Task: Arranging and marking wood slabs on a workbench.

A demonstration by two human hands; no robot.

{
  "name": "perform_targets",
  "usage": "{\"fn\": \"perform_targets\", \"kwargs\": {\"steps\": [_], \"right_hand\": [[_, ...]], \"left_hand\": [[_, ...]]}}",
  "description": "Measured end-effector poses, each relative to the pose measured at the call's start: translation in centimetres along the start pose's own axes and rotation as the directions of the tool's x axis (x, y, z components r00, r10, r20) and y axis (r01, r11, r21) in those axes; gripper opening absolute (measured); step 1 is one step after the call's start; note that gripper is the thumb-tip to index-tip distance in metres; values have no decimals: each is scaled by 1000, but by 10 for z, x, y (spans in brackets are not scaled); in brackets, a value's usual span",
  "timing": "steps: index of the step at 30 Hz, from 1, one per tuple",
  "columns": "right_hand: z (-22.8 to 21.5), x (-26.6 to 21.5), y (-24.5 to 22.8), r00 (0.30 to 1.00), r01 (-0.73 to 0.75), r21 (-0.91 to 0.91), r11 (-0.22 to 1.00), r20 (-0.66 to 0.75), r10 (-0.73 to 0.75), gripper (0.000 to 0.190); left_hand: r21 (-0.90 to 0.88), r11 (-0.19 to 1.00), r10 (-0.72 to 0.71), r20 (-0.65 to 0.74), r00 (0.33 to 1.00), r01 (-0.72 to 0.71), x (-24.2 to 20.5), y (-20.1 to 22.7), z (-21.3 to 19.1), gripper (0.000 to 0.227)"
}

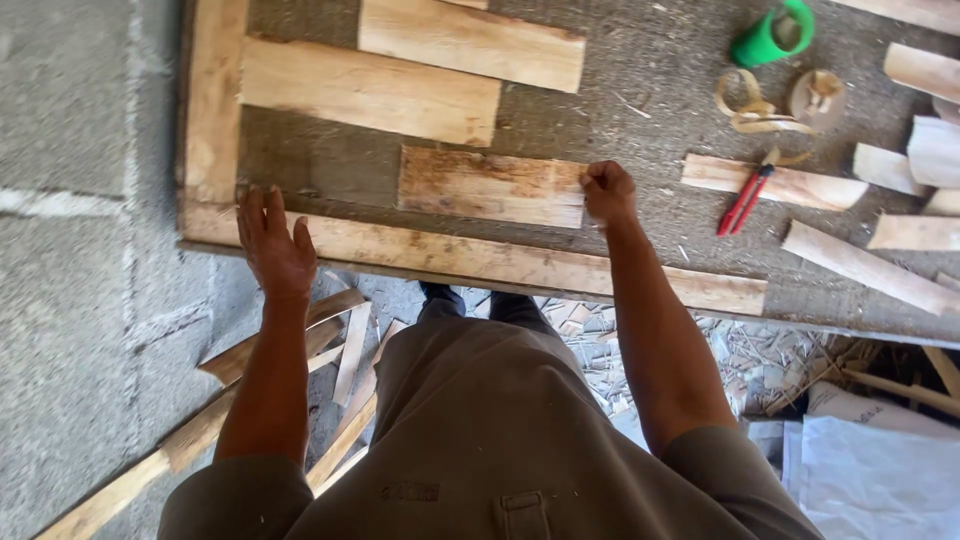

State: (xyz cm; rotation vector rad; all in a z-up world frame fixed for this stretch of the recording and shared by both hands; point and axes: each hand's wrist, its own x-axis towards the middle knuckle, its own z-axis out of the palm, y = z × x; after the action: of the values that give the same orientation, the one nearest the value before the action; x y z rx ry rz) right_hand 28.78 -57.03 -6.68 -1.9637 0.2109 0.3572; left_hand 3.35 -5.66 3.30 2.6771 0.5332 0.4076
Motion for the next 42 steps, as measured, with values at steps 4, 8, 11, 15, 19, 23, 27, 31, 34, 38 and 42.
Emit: {"fn": "perform_targets", "kwargs": {"steps": [4,8,11,15,19,23,27,31,34,38,42], "right_hand": [[-69,-5,-29,988,-129,-99,987,-102,118,9],[-119,11,4,955,-230,-142,963,-222,196,10],[-156,18,20,971,-134,-278,951,-227,71,6],[-189,-14,-75,829,-353,-592,725,-557,-51,45],[-230,0,-35,780,-405,-684,606,-604,-160,73],[-246,-1,-6,888,-376,-648,662,-456,59,49],[-255,-8,3,906,-311,-554,772,-418,65,34],[-295,-22,11,868,-242,-584,775,-487,-96,26],[-341,-28,23,839,-503,-587,634,-507,196,9],[-386,-41,6,901,-419,-736,533,-409,143,76],[-427,-38,33,960,-261,-889,378,-199,194,60]], "left_hand": [[-58,993,100,15,995,-99,8,68,30,56],[-156,962,236,54,970,-225,13,152,69,61],[-228,933,310,117,944,-278,17,225,95,61],[-331,877,438,256,862,-347,18,309,129,57],[-362,834,539,374,755,-416,24,372,153,58],[-370,798,602,470,645,-476,26,409,179,62],[-337,800,596,540,594,-496,33,433,183,71],[-317,807,579,590,563,-498,34,436,197,78],[-274,804,570,611,550,-528,33,433,212,85],[-247,832,524,641,560,-496,36,433,208,88],[-261,847,511,641,573,-464,40,430,209,87]]}}
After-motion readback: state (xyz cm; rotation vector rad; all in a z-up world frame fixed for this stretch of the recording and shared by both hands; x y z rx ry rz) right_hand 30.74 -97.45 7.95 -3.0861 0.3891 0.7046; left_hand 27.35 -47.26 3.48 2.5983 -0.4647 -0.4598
